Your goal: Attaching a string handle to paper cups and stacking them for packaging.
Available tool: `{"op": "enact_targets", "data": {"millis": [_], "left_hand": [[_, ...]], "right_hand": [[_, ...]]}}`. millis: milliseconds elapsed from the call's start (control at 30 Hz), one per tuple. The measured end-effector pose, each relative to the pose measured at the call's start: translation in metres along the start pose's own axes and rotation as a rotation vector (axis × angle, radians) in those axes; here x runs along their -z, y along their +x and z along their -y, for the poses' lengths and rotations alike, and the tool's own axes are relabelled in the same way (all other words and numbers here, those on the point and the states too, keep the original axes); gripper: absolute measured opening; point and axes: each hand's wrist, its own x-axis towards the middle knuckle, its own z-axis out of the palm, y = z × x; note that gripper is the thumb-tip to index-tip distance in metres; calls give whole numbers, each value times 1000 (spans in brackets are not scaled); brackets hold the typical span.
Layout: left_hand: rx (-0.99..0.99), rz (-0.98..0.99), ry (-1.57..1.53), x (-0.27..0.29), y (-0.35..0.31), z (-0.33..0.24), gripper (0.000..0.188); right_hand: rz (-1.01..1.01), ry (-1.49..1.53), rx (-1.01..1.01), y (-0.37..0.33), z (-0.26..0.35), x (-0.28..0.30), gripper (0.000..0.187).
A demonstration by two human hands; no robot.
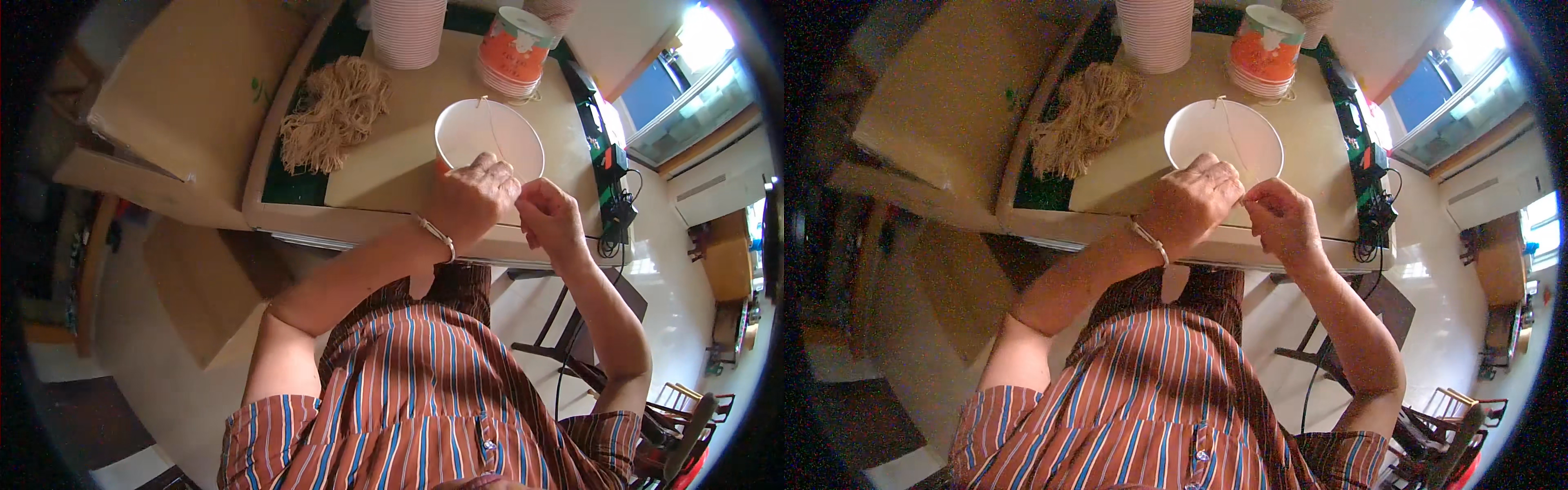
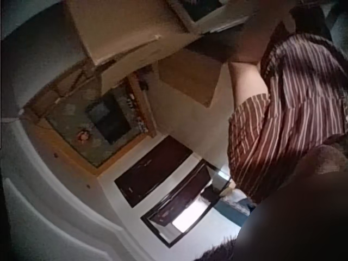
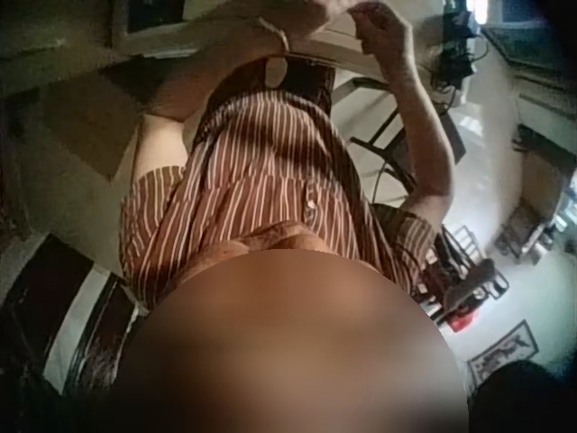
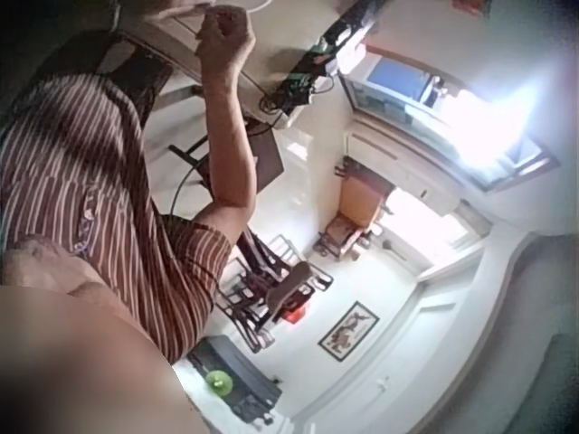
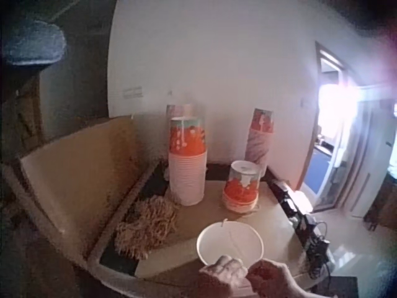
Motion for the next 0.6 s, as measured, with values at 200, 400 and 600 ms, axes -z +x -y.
{"op": "enact_targets", "data": {"millis": [200, 400, 600], "left_hand": [[41, 129, -97, -6, 2, 14, 13], [187, 291, -382, -3, 8, 22, 12], [321, 357, -532, -1, 13, 24, 15]], "right_hand": [[11, 24, 57, 0, 4, 0, 3], [-53, -75, 165, 1, -14, 1, 3], [-207, -369, 610, 0, -19, -7, 7]]}}
